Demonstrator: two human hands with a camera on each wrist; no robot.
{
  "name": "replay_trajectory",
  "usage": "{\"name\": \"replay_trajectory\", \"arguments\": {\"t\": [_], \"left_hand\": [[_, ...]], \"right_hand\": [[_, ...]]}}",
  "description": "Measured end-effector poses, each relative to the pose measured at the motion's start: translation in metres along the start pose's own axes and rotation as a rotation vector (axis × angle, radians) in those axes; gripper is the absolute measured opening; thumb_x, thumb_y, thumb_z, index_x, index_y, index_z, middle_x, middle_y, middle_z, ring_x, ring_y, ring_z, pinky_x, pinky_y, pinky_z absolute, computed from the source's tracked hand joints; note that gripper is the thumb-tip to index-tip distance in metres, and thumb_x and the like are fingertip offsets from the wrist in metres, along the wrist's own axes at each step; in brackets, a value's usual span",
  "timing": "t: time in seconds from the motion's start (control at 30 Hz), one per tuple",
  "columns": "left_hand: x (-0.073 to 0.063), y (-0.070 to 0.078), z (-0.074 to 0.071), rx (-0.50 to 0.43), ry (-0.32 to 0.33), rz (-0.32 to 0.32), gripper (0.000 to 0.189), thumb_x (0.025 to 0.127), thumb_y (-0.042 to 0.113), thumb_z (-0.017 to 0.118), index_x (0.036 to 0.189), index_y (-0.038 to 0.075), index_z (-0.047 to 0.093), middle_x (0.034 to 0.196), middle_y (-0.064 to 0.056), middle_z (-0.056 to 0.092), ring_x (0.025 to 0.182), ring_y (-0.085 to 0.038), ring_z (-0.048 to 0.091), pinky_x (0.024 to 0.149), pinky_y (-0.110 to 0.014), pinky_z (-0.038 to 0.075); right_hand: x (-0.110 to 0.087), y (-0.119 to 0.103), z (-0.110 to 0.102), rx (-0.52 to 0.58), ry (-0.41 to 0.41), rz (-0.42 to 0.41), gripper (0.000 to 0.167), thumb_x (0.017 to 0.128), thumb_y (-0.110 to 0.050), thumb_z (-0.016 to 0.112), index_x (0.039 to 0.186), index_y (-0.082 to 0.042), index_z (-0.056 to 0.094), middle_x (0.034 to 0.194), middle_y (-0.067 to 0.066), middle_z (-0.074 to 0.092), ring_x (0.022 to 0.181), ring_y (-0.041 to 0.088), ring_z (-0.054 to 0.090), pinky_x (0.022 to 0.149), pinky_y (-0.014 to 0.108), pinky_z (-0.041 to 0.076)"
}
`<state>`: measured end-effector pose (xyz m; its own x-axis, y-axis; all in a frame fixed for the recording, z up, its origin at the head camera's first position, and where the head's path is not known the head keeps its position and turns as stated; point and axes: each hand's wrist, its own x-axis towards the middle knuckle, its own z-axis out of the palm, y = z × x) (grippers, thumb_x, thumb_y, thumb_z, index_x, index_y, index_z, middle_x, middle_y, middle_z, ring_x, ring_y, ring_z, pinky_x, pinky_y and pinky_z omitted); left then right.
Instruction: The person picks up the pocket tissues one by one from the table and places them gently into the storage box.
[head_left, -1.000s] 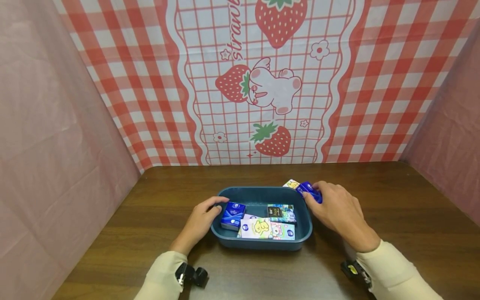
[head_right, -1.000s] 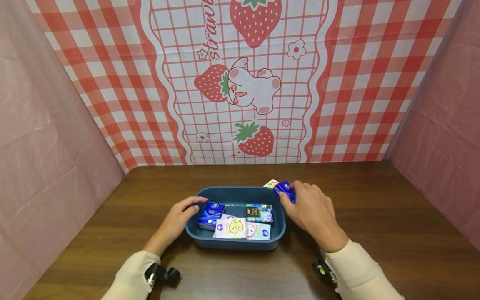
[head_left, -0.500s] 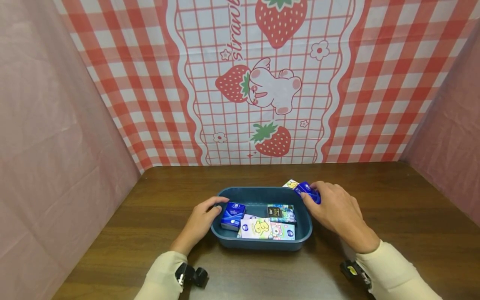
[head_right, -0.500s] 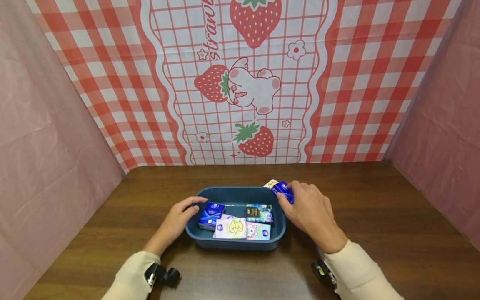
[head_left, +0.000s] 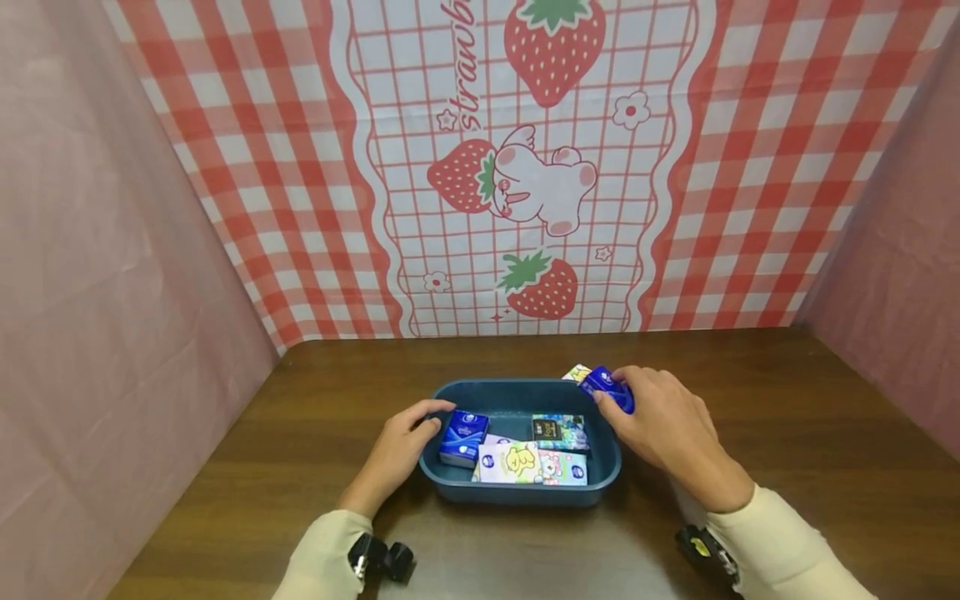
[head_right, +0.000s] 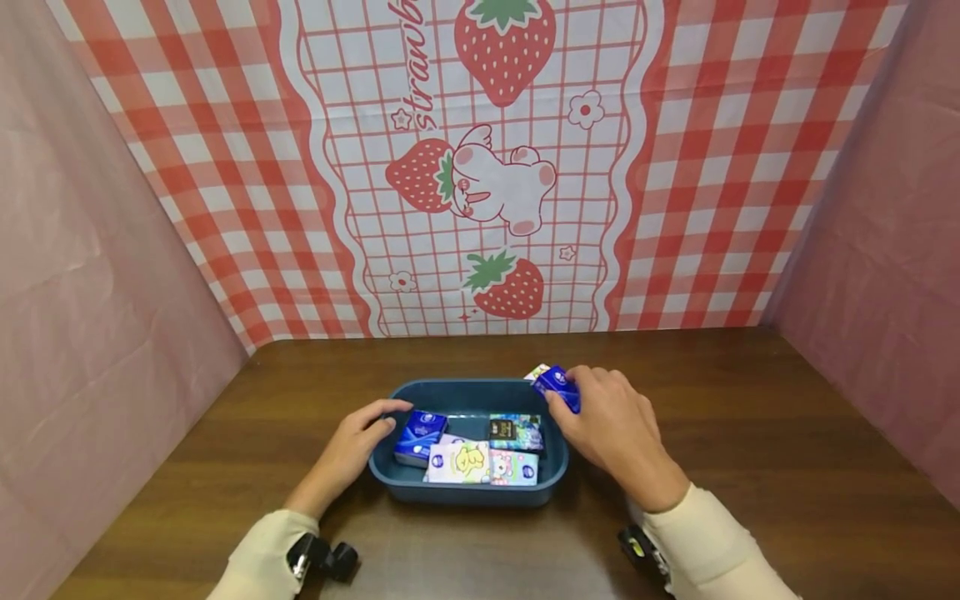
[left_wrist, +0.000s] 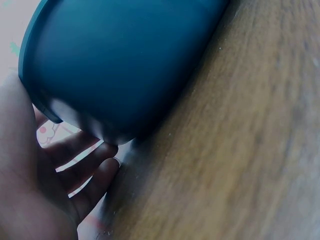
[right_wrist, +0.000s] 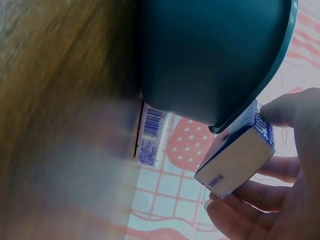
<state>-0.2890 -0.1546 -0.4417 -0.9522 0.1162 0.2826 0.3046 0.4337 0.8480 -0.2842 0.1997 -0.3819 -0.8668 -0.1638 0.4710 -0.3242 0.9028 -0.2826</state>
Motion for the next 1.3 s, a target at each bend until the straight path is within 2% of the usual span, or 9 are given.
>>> {"name": "replay_trajectory", "arguments": {"t": [0.53,0.87,1.3], "left_hand": [[0.000,0.003,0.000,-0.007,-0.003,-0.004,0.028,0.098,0.008,0.056,0.118,0.018,0.073,0.125,0.000,0.067,0.126,-0.024,0.056,0.109,-0.052,0.038],[0.000,0.001,0.000,-0.012,-0.005,-0.002,0.028,0.098,0.008,0.056,0.118,0.019,0.073,0.125,0.001,0.067,0.125,-0.024,0.056,0.109,-0.052,0.039],[0.000,0.000,0.000,-0.023,-0.001,0.012,0.027,0.099,0.011,0.056,0.119,0.020,0.073,0.126,0.001,0.067,0.125,-0.023,0.056,0.109,-0.052,0.039]], "right_hand": [[-0.001,-0.010,-0.003,-0.020,-0.035,-0.053,0.049,0.091,-0.043,0.070,0.122,-0.005,0.066,0.118,0.018,0.068,0.103,0.036,0.062,0.076,0.057,0.056],[-0.002,-0.013,-0.003,-0.031,-0.024,-0.076,0.047,0.091,-0.043,0.069,0.119,-0.006,0.068,0.113,0.016,0.069,0.098,0.033,0.062,0.074,0.054,0.056],[-0.001,-0.016,-0.004,-0.016,-0.044,-0.055,0.044,0.088,-0.044,0.072,0.112,-0.007,0.067,0.103,0.011,0.070,0.089,0.028,0.061,0.067,0.050,0.056]]}}
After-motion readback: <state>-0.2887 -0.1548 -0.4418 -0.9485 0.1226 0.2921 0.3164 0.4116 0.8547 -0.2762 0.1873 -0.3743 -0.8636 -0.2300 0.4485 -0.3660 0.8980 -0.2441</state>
